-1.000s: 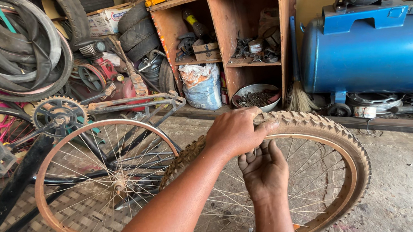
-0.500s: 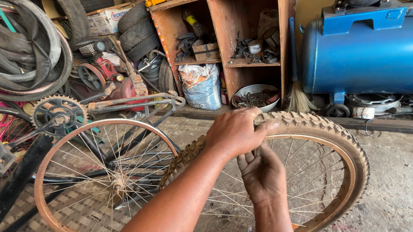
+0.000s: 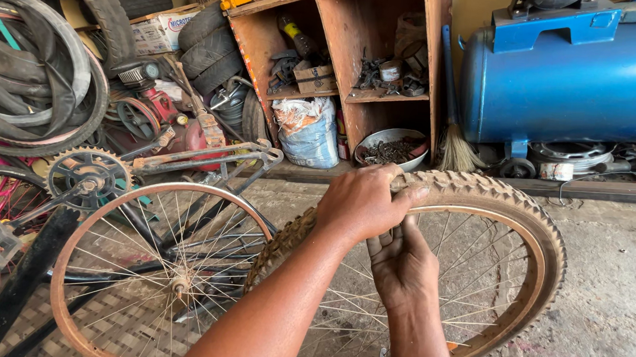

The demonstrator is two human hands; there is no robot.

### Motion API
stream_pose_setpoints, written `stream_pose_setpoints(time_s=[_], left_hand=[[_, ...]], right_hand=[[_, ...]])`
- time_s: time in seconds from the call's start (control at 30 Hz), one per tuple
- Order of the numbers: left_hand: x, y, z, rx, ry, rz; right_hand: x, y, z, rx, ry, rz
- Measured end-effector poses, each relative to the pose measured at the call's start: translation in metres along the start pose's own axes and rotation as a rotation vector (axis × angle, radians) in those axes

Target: The person removes an inner tube from a bicycle tire, works on the tire and tube by hand and with tools, and then reseats the tube and tire back onto the wheel rim.

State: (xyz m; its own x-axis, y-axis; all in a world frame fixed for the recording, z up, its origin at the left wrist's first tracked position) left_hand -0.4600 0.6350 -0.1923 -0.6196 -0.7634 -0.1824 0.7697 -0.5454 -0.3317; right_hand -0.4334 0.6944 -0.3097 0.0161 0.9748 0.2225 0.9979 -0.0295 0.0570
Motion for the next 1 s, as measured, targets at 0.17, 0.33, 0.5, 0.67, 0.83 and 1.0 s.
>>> stream_pose_setpoints(time_s=[0.17, 0.33, 0.5, 0.67, 0.83, 1.0], left_hand=[[0.003, 0.0, -0.001, -0.001, 0.011, 0.007], [0.003, 0.002, 0.0, 0.006, 0.003, 0.005], [0.002, 0.004, 0.002, -0.03, -0.004, 0.0], [0.0, 0.003, 0.002, 0.002, -0.014, 0.018], [-0.001, 0.002, 0.002, 0.024, -0.009, 0.031], [-0.003, 0.001, 0.002, 0.003, -0.003, 0.022]], right_hand=[[0.0, 0.0, -0.002, 0.021, -0.101, 0.022], [-0.003, -0.004, 0.0, 0.002, -0.118, 0.005], [-0.003, -0.003, -0.001, 0.017, -0.098, 0.015], [-0.001, -0.003, 0.001, -0.011, -0.148, -0.008], [0.0, -0.006, 0.007, 0.012, -0.063, -0.01], [0.002, -0.007, 0.007, 0.023, -0.155, 0.001]])
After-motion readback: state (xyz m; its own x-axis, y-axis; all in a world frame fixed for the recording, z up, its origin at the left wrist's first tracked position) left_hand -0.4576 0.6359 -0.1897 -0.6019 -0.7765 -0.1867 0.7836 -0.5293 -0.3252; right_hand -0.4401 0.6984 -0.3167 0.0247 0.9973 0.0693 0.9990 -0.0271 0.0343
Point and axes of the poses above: each hand's wrist, its own y-axis away from the middle knuckle, its own z-axis out of the back of the hand, x = y × z, the point moved 1 cm from there along -y, towards the middle knuckle, and after that the axes turned 12 degrees about -z, right-handed, at the moved point
